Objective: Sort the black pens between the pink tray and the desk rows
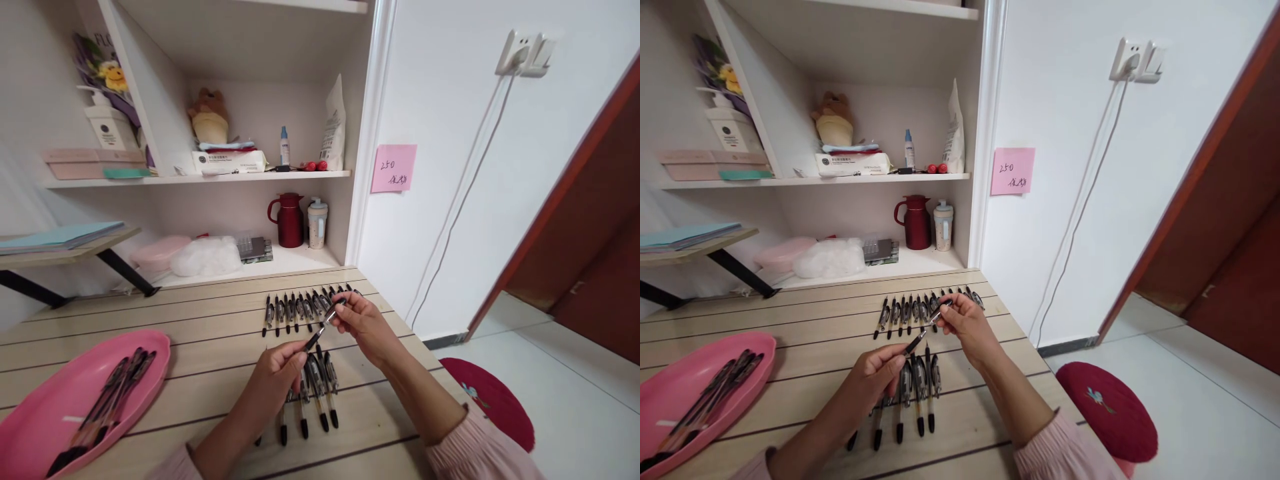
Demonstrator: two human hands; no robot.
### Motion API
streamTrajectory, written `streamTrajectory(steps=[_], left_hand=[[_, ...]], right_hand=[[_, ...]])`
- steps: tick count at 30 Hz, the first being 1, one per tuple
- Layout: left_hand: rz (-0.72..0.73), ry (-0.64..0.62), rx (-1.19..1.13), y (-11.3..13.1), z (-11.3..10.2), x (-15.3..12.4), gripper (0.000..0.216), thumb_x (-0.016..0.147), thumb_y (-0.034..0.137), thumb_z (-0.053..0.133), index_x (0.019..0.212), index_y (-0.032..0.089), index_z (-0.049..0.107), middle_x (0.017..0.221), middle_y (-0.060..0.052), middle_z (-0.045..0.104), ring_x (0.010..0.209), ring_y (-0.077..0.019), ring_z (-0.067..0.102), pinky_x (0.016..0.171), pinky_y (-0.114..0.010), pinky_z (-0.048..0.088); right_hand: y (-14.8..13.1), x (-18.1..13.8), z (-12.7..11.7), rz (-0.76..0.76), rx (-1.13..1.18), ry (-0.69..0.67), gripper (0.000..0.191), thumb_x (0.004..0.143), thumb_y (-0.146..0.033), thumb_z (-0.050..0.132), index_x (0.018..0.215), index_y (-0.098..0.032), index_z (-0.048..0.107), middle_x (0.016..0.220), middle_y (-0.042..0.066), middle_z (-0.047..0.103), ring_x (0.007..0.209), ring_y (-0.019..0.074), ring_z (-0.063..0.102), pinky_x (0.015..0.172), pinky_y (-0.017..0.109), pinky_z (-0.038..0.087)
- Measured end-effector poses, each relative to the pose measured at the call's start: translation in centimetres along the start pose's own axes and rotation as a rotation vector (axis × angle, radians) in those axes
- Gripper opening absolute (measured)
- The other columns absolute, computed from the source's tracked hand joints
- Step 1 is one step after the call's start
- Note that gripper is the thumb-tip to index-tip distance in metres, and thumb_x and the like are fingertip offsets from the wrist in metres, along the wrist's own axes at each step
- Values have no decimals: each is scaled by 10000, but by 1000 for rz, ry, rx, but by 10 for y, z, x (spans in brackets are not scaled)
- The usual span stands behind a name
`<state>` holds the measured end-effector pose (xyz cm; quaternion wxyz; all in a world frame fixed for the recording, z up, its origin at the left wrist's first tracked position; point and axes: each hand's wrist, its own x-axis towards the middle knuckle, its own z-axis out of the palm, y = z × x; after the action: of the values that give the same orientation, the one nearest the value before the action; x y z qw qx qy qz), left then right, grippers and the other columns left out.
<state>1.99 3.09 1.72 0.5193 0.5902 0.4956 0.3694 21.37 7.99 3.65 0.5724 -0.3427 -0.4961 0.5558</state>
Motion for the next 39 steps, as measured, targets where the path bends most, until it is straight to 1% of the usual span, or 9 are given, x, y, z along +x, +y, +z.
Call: streamTrajectory(steps=[11, 15, 20, 24, 30, 32, 35, 37, 39], left_hand=[[-8, -1, 1, 8, -1, -2, 494, 754, 408, 500, 1150, 115, 546, 425, 62, 457, 403, -66, 296, 422, -193, 217], [26, -2, -19, 11, 1, -2, 418, 732, 328, 518, 1082, 106, 575, 458, 54, 468, 426, -71, 341, 437, -192, 247], [20, 7, -4, 6, -1, -1, 437, 749, 284, 485, 1154, 119, 472, 512, 50, 514, 379, -53, 264, 393, -187, 201], [75, -3, -2, 5, -1, -3, 423, 764, 268, 478, 1160, 125, 436, 538, 42, 534, 388, -50, 276, 417, -184, 230], [119, 4, 99, 6, 3, -4, 309, 771, 272, 447, 1033, 127, 524, 520, 37, 525, 438, -82, 351, 468, -201, 289], [165, 44, 221, 8, 0, -6, 253, 772, 283, 432, 926, 148, 582, 561, 22, 540, 483, -101, 409, 498, -213, 321], [279, 209, 499, 18, -16, -13, 244, 766, 302, 432, 809, 179, 638, 684, -11, 562, 638, -144, 509, 606, -243, 376], [291, 338, 691, 26, -37, -21, 278, 781, 315, 405, 828, 191, 650, 734, -29, 571, 715, -169, 535, 660, -264, 383], [229, 453, 835, 32, -67, -32, 312, 806, 322, 354, 874, 197, 631, 792, -45, 598, 751, -185, 548, 672, -279, 384]], right_hand=[[8, -8, 14, 30, -30, -84, 311, 626, -365, 698, 827, -172, 560, 547, -39, 554, 529, 103, 543, 470, 214, 381], [14, -12, 23, 72, -37, -132, 312, 630, -365, 694, 824, -168, 549, 520, -45, 551, 494, 97, 546, 446, 202, 382], [18, -16, 33, 95, -14, -104, 337, 607, -380, 703, 819, -161, 557, 487, -47, 543, 469, 92, 536, 431, 193, 379], [17, -18, 36, 69, 0, -100, 329, 612, -364, 703, 827, -160, 560, 487, -46, 546, 466, 84, 526, 434, 191, 380], [19, -18, 36, 87, -45, -103, 351, 622, -381, 690, 851, -150, 558, 484, -51, 524, 470, 92, 533, 432, 191, 380], [18, -18, 34, 87, -73, -116, 388, 642, -400, 670, 917, -156, 544, 536, -43, 541, 503, 102, 552, 445, 198, 389], [16, -20, 29, 65, -117, -94, 434, 688, -434, 618, 1017, -174, 505, 701, -3, 594, 564, 106, 569, 464, 205, 393], [15, -19, 25, 65, -156, -68, 424, 713, -450, 586, 1023, -173, 504, 783, 24, 610, 577, 100, 564, 472, 205, 386], [16, -18, 21, 78, -183, -53, 414, 726, -460, 569, 1016, -170, 510, 795, 31, 614, 571, 94, 557, 474, 204, 377]])
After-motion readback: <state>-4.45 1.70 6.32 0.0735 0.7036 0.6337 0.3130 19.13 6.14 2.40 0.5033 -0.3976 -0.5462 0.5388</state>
